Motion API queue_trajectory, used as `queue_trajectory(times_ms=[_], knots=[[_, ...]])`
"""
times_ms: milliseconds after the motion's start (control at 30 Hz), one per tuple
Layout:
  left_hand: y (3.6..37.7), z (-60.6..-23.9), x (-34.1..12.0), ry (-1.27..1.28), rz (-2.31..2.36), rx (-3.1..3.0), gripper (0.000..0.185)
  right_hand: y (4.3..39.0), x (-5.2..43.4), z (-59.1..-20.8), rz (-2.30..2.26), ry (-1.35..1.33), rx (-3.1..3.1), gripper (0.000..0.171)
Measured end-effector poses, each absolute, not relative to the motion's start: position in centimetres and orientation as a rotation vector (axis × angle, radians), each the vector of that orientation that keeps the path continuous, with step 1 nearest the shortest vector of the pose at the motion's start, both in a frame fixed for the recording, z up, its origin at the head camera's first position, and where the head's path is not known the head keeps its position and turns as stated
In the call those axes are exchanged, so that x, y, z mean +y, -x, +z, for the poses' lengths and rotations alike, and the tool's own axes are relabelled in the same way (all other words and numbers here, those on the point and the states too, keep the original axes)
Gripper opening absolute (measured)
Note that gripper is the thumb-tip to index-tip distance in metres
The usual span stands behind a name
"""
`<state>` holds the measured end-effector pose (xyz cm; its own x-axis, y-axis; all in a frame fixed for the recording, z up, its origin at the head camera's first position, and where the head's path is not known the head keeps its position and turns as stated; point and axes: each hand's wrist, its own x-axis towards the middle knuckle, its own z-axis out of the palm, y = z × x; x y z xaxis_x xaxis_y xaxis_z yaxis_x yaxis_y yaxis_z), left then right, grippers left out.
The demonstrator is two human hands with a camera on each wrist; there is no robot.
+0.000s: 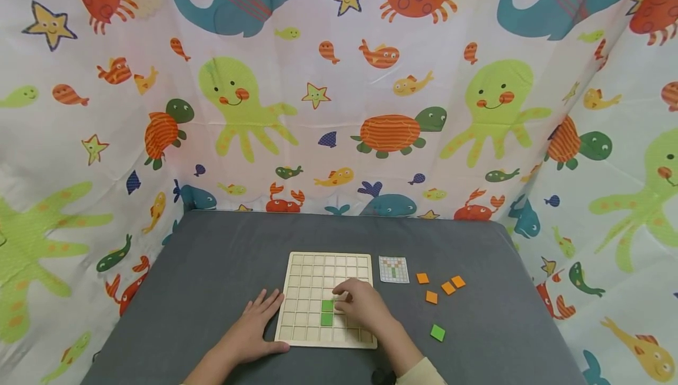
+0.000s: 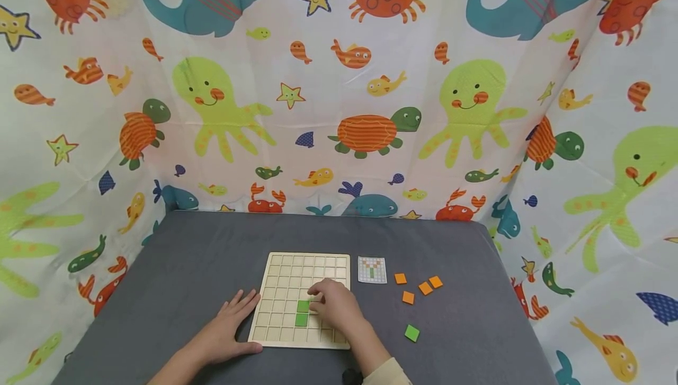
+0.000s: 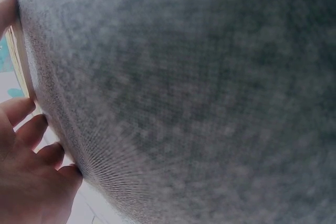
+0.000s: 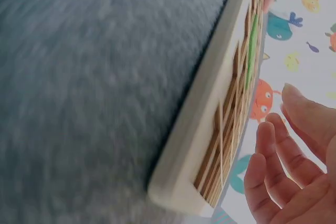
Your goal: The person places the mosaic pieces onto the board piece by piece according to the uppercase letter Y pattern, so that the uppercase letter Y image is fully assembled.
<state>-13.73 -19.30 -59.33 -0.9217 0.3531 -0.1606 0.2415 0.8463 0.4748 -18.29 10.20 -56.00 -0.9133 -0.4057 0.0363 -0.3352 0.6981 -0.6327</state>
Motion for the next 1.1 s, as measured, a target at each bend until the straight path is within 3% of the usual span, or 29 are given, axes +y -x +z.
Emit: queue_trajectory(times_ms=[1100], knots=[[13.8,-59.6,-19.4,-0.46,0.633,2.793,0.112,16.5,15.8,-53.7,-1.262,0.52,2.882,0.028]])
